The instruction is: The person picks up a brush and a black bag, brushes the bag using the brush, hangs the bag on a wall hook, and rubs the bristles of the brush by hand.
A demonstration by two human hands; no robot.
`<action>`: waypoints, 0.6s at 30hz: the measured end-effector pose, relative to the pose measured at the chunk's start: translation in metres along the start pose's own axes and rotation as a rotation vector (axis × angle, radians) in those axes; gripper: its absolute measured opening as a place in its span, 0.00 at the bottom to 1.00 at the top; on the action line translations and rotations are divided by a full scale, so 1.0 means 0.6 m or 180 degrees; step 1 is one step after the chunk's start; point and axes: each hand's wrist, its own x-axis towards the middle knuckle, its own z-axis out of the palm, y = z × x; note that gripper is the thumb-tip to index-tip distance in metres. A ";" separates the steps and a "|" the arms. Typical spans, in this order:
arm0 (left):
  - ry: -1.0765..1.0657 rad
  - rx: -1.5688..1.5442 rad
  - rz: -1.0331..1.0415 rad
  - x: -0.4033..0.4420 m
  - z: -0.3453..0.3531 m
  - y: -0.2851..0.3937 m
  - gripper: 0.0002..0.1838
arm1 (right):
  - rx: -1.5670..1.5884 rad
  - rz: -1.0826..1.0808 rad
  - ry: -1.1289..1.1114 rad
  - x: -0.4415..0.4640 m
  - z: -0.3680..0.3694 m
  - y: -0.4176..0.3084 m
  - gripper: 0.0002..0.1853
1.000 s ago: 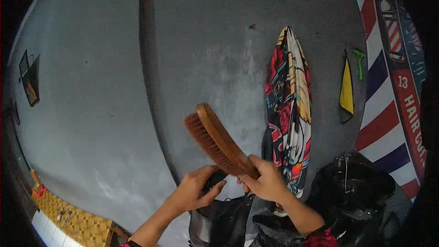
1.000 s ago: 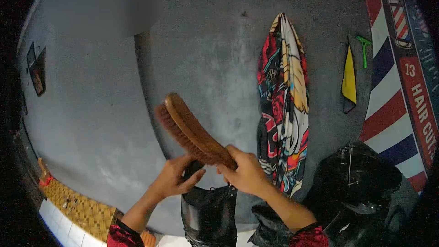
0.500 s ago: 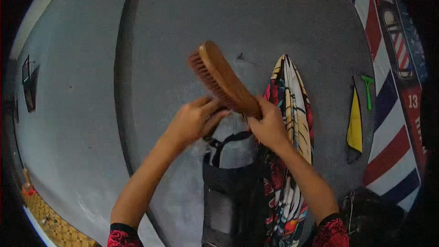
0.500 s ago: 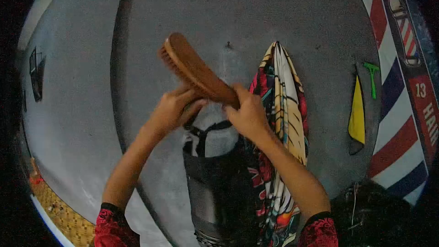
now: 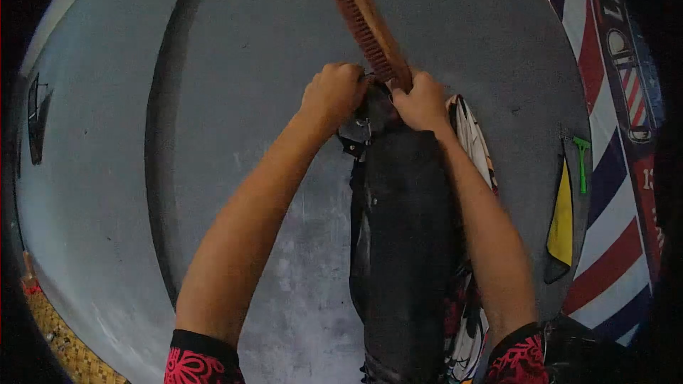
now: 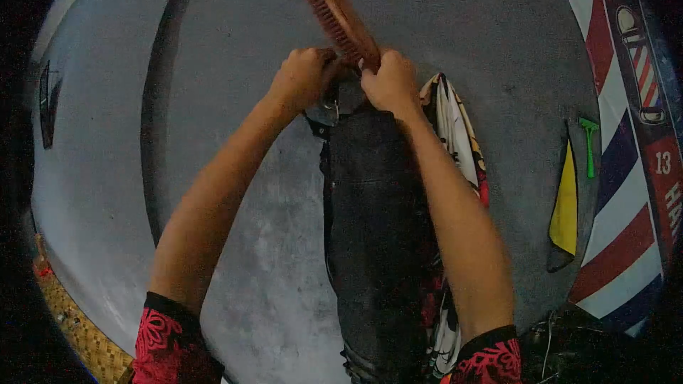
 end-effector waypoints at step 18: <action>0.0155 -0.1017 0.0174 -0.088 0.010 -0.009 0.16 | 0.1326 0.0554 0.0051 -0.095 0.040 0.021 0.19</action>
